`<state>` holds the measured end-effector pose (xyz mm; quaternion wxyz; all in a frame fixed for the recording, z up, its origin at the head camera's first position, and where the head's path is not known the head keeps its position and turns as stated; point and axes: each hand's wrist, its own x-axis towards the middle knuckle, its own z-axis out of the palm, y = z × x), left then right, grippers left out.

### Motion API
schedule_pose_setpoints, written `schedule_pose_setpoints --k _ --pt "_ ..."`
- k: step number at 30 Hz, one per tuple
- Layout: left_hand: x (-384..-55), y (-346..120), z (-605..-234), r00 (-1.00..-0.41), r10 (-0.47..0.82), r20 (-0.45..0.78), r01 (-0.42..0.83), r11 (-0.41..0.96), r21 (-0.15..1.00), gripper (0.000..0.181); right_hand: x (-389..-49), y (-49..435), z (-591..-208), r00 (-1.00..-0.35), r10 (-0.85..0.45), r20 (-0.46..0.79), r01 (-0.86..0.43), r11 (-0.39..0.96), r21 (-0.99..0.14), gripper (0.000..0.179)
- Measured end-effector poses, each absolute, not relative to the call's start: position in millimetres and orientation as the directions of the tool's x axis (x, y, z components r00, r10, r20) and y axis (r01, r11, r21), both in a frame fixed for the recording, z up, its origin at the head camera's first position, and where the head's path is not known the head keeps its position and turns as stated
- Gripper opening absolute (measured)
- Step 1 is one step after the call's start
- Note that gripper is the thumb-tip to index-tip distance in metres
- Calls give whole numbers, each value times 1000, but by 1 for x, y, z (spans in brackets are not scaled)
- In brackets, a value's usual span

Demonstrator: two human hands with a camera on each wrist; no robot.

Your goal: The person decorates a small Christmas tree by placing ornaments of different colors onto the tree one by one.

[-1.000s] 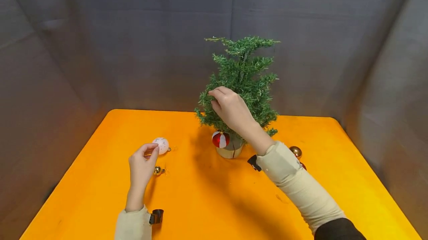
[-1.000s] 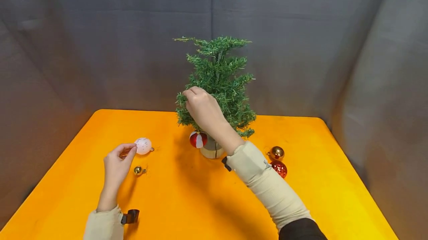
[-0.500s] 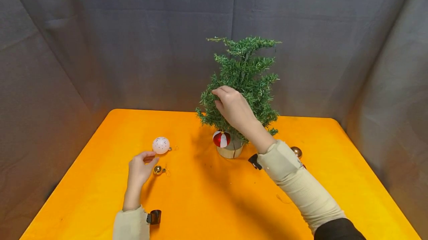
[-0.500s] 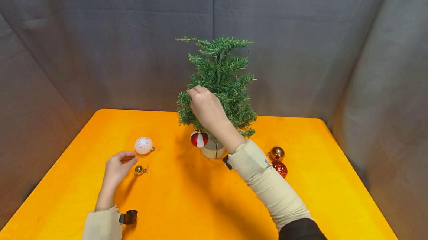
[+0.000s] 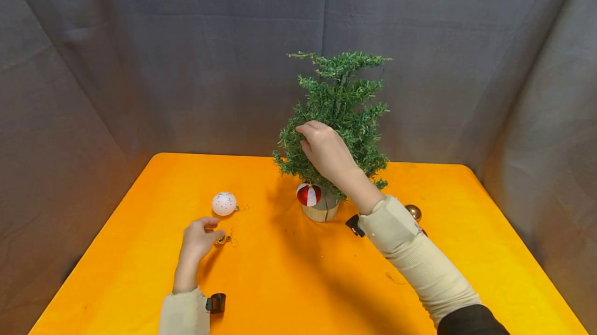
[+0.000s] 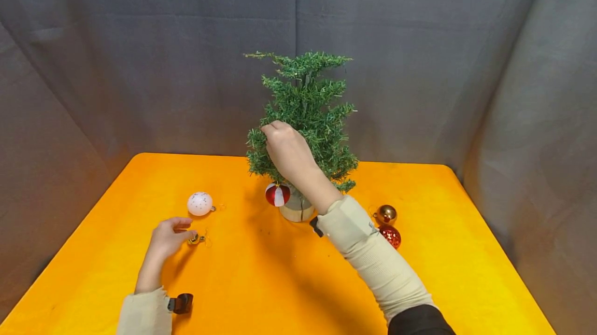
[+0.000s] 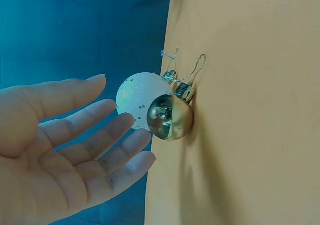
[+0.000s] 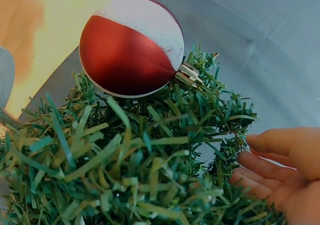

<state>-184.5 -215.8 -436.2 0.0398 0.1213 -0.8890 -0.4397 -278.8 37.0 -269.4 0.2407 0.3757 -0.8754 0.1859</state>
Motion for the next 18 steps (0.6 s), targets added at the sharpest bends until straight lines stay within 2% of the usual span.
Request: schedule_pose_setpoints --k 18 --pt "-190 -212 -441 -961 -270 -50 -207 592 778 33 -279 37 -270 -596 -577 558 -753 644 -138 22"
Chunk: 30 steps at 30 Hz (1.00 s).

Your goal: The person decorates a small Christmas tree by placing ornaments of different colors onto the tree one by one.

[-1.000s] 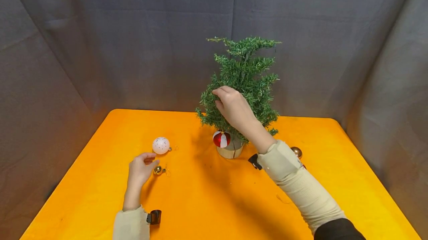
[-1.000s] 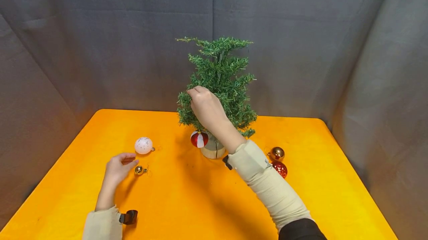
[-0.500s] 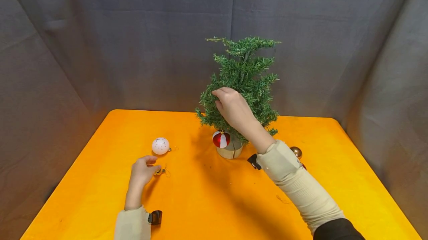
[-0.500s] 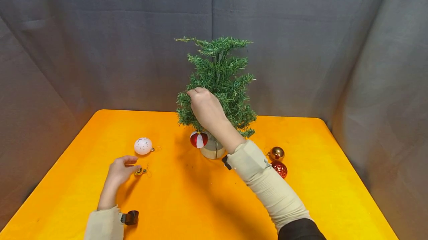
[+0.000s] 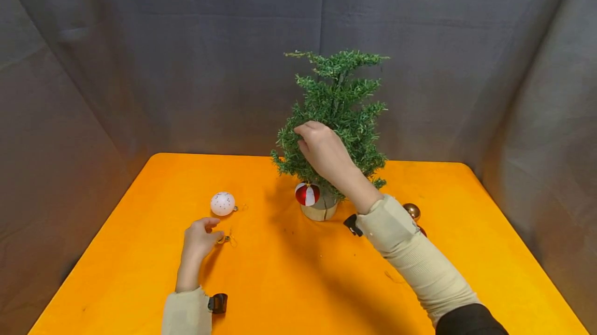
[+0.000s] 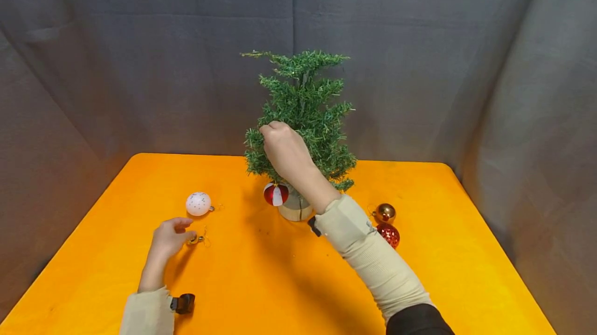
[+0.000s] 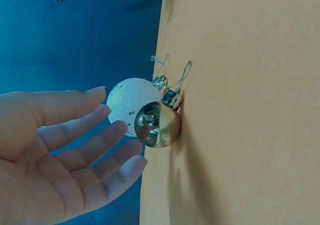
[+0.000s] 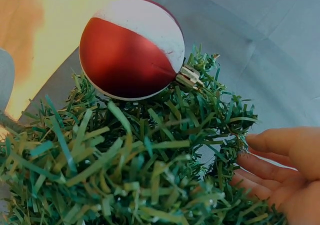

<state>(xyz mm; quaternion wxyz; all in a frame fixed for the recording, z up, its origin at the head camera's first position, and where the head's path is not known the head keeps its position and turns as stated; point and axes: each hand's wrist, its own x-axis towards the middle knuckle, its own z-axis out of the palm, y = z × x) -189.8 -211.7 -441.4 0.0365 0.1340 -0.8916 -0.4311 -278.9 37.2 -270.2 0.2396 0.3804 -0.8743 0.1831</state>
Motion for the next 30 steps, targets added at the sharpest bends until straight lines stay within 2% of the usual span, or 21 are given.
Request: schedule_pose_setpoints --k 5,12,30 --pt "-191 -213 -442 -963 -267 -41 -202 611 766 33 -279 37 -270 -593 -577 561 -754 642 -138 21" --pt "-194 -213 -446 -956 -261 -133 -268 597 756 36 -279 37 -271 -586 -579 567 -759 638 -133 19" --pt "-199 -209 -447 -945 -253 -205 -320 603 731 34 -280 38 -272 -579 -583 570 -759 640 -116 18"
